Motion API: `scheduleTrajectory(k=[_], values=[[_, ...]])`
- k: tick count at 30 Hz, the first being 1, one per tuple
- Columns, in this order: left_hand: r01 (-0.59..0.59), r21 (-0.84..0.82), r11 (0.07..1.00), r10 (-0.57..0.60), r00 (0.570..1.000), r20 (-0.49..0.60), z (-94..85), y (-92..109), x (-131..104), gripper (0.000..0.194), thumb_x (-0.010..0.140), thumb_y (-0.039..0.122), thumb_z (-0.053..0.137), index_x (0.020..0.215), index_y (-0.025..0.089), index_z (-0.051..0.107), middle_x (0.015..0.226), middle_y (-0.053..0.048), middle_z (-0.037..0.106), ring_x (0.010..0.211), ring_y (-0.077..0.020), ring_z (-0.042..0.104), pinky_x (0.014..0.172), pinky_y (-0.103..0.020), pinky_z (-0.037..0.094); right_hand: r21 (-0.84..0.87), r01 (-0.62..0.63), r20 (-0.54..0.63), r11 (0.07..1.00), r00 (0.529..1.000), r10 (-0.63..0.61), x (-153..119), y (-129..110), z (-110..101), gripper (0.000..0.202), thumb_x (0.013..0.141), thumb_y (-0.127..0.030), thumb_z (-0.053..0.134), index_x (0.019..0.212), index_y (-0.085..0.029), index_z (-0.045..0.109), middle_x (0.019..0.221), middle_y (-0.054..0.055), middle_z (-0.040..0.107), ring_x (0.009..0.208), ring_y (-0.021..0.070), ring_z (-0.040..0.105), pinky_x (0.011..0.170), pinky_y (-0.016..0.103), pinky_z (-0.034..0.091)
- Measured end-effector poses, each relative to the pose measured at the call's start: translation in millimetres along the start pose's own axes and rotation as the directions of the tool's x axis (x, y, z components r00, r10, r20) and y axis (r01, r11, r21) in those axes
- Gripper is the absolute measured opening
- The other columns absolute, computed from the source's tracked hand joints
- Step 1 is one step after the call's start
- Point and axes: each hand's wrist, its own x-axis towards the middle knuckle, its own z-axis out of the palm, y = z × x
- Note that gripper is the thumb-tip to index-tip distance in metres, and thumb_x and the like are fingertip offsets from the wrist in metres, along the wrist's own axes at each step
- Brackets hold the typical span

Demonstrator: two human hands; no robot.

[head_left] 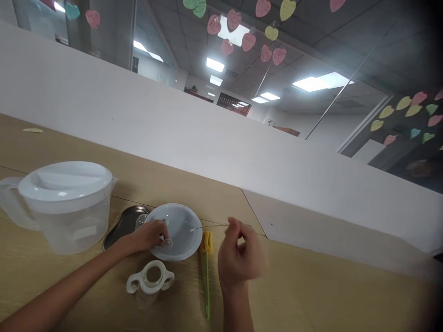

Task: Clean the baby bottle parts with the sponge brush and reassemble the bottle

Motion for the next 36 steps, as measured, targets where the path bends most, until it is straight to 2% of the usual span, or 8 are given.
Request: scheduleTrajectory(k=[5, 8, 11, 16, 21, 27, 31, 36], values=[[0.01, -0.158, 0.987, -0.011, 1.0, -0.01, -10.3, -2, 3, 0.016, 0.072, 0.019, 0.06, 0.079, 0.015, 0.074, 0.076, -0.003, 0.072, 0.071, -0.0163, 0.063, 0.066, -0.023, 0.046, -0.054, -0.085, 0.383, 0.995, 0.918, 0.099, -14, 19, 22, 0.044, 0.103, -0.036, 0.042, 0.071, -0.014, 0.062, 0.054, 0.0, 0.058, 0.043, 0.0061, 0.049, 0.047, 0.019, 0.031], [-0.007, -0.242, 0.97, -0.014, 0.996, -0.085, -26.8, 4, 5, 0.022, 0.079, 0.029, 0.057, 0.085, 0.014, 0.071, 0.083, -0.004, 0.071, 0.076, -0.0169, 0.062, 0.071, -0.024, 0.047, -0.206, -0.186, 0.744, 0.961, 0.608, 0.278, -21, 26, 33, 0.041, 0.102, -0.032, 0.043, 0.072, -0.014, 0.064, 0.062, 0.001, 0.063, 0.052, 0.0084, 0.056, 0.05, 0.019, 0.029], [-0.049, -0.388, 0.92, -0.014, 0.987, -0.158, -43.0, 14, 0, 0.029, 0.082, 0.04, 0.057, 0.085, 0.014, 0.07, 0.084, -0.004, 0.07, 0.079, -0.0177, 0.061, 0.072, -0.025, 0.047, -0.314, -0.187, 0.887, 0.931, 0.291, 0.358, -22, 26, 39, 0.029, 0.099, -0.02, 0.05, 0.076, -0.013, 0.066, 0.071, 0.004, 0.066, 0.062, 0.0104, 0.06, 0.055, 0.019, 0.03], [-0.131, -0.432, 0.892, 0.054, 0.981, -0.185, -59.4, 34, -16, 0.029, 0.082, 0.043, 0.061, 0.081, 0.015, 0.07, 0.082, -0.003, 0.068, 0.079, -0.0175, 0.06, 0.072, -0.024, 0.046, -0.311, -0.165, 0.928, 0.936, 0.161, 0.337, -21, 24, 37, 0.015, 0.09, -0.006, 0.058, 0.082, -0.012, 0.069, 0.079, 0.007, 0.069, 0.072, 0.0135, 0.064, 0.057, 0.019, 0.03], [-0.195, -0.304, 0.932, 0.159, 0.977, -0.139, -68.3, 48, -30, 0.021, 0.084, 0.035, 0.06, 0.081, 0.018, 0.071, 0.088, -0.002, 0.07, 0.079, -0.0155, 0.061, 0.07, -0.021, 0.045, -0.22, -0.234, 0.954, 0.947, 0.153, 0.259, -9, 9, 24, 0.026, 0.101, -0.017, 0.046, 0.087, -0.013, 0.067, 0.083, 0.006, 0.069, 0.075, 0.013, 0.064, 0.057, 0.019, 0.031], [-0.242, -0.238, 0.94, 0.232, 0.97, -0.072, -69.7, 64, -44, 0.015, 0.084, 0.028, 0.061, 0.078, 0.022, 0.073, 0.081, 0.0, 0.07, 0.071, -0.0118, 0.062, 0.067, -0.019, 0.045, 0.121, -0.567, 0.958, 0.814, 0.282, 0.054, 10, -27, -7, 0.021, 0.1, -0.031, 0.05, 0.114, -0.021, 0.061, 0.086, -0.002, 0.068, 0.068, 0.0092, 0.062, 0.058, 0.016, 0.04], [-0.271, -0.239, 0.933, 0.257, 0.962, -0.087, -69.1, 73, -50, 0.01, 0.08, 0.022, 0.064, 0.074, 0.022, 0.072, 0.077, 0.002, 0.069, 0.067, -0.0103, 0.061, 0.065, -0.018, 0.045, 0.143, -0.457, 0.958, 0.878, 0.287, -0.007, 11, -41, -19, 0.018, 0.085, -0.026, 0.071, 0.101, -0.022, 0.063, 0.088, -0.003, 0.066, 0.069, 0.0113, 0.061, 0.058, 0.018, 0.039], [-0.273, -0.232, 0.934, 0.255, 0.961, -0.104, -71.5, 80, -54, 0.012, 0.077, 0.014, 0.065, 0.074, 0.023, 0.073, 0.079, 0.003, 0.07, 0.07, -0.0104, 0.063, 0.067, -0.018, 0.045, 0.163, -0.283, 0.912, 0.945, 0.408, -0.036, 3, -47, -23, 0.028, 0.08, -0.026, 0.076, 0.103, -0.02, 0.061, 0.089, -0.002, 0.066, 0.068, 0.0145, 0.062, 0.056, 0.021, 0.037]])
